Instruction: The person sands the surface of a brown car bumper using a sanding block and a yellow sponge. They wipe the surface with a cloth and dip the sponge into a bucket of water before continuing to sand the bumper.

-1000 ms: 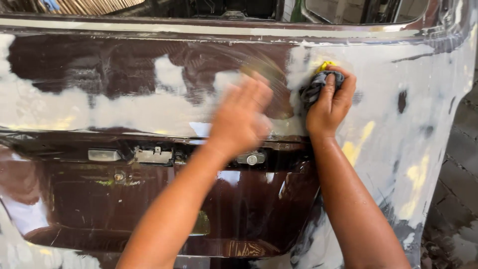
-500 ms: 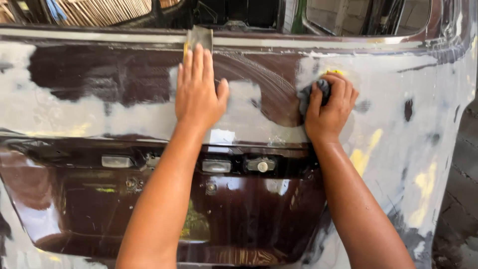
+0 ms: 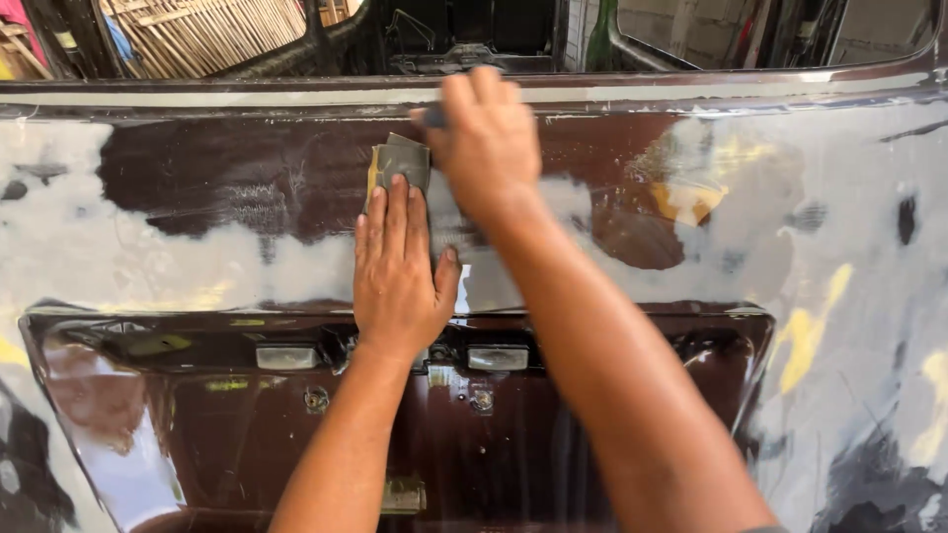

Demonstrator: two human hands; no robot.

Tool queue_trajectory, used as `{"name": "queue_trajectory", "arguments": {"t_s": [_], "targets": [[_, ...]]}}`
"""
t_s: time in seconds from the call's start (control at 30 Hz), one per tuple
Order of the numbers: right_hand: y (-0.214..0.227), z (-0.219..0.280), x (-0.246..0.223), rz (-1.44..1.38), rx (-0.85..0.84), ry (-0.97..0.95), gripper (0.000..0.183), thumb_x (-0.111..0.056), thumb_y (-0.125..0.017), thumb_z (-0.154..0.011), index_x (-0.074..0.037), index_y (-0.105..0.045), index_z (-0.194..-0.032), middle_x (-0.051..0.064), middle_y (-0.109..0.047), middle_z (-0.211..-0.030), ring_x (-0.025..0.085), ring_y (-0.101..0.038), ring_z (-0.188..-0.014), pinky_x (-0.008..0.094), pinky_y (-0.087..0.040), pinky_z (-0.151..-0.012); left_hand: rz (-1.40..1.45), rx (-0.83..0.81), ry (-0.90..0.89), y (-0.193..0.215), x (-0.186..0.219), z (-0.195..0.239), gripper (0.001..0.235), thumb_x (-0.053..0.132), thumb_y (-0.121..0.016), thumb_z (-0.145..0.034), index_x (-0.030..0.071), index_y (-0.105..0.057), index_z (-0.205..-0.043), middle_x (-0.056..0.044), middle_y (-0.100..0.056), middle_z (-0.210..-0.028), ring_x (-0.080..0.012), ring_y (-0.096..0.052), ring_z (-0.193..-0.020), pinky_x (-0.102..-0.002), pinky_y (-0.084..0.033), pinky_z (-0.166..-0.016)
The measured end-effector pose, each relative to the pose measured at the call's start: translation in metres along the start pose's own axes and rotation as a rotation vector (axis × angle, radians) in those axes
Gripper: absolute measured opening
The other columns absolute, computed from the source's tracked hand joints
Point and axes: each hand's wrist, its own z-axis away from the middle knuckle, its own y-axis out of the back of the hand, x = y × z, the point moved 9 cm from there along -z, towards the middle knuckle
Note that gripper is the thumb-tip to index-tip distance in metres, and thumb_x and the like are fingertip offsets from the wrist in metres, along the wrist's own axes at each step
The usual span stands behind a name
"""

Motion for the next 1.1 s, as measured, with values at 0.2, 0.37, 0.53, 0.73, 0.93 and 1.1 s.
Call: {"name": "queue_trajectory", "arguments": {"t_s": [0.2,0.37,0.53,0.73,0.93,1.1], "targets": [[-0.018,0.0,-0.006,-0.052,-0.106,0.026,0.04,-0.028,-0.084,-0.084,-0.007,-0.055,-0.103,0.014,-0.058,-0.102,0.036,-0.06,-0.094,0.049,-0.05,-0.077,0.057,-0.008,-0.03,0.013,-0.013,0.005,0.075,0.034,-0.056,-0.094,-0.005,-0.039,-0.155,-0.023,-0.03,-0.166,-0.0416,-0.027,-0.154,-0.054,-0.022,-0.125],[0.077,0.047,0.131,0.099,0.08,-0.111,0.024,-0.013,-0.075,-0.094,-0.005,-0.058,-0.109,0.017,-0.06,-0.11,0.04,-0.056,-0.102,0.052,-0.045,-0.086,0.048,-0.012,-0.071,0.011,-0.017,0.012,0.076,0.036,-0.056,-0.096,-0.006,-0.037,-0.157,-0.023,-0.029,-0.167,-0.0414,-0.026,-0.155,-0.055,-0.022,-0.126],[0.124,0.09,0.177,0.278,0.155,-0.306,0.029,-0.025,-0.071,-0.106,-0.005,-0.057,-0.121,0.018,-0.059,-0.12,0.043,-0.053,-0.111,0.055,-0.04,-0.094,0.058,-0.015,-0.094,0.01,-0.01,0.007,0.079,0.036,-0.056,-0.094,-0.006,-0.036,-0.157,-0.023,-0.027,-0.167,-0.042,-0.024,-0.155,-0.056,-0.021,-0.125],[0.072,0.096,0.045,0.069,0.048,-0.219,0.046,-0.026,-0.068,-0.105,-0.002,-0.05,-0.14,0.023,-0.048,-0.152,0.045,-0.047,-0.143,0.055,-0.036,-0.122,0.054,-0.041,-0.076,0.007,-0.017,0.01,0.079,0.033,-0.056,-0.094,-0.007,-0.035,-0.158,-0.023,-0.026,-0.168,-0.042,-0.023,-0.156,-0.055,-0.02,-0.126],[0.058,0.105,-0.016,-0.142,-0.272,0.006,0.067,-0.018,-0.074,-0.089,-0.003,-0.045,-0.148,0.02,-0.038,-0.162,0.04,-0.036,-0.152,0.056,-0.027,-0.126,0.044,-0.051,-0.067,0.01,-0.017,0.009,0.076,0.033,-0.056,-0.097,-0.005,-0.036,-0.16,-0.021,-0.028,-0.17,-0.0398,-0.022,-0.158,-0.054,-0.019,-0.128],[0.128,0.137,0.124,-0.063,-0.123,-0.18,0.051,-0.008,-0.069,-0.097,-0.008,-0.053,-0.145,0.017,-0.049,-0.159,0.035,-0.047,-0.148,0.048,-0.035,-0.126,0.047,-0.019,0.021,0.005,-0.007,0.008,0.078,0.036,-0.055,-0.098,-0.008,-0.034,-0.159,-0.025,-0.026,-0.169,-0.0429,-0.02,-0.157,-0.056,-0.017,-0.127]]}}
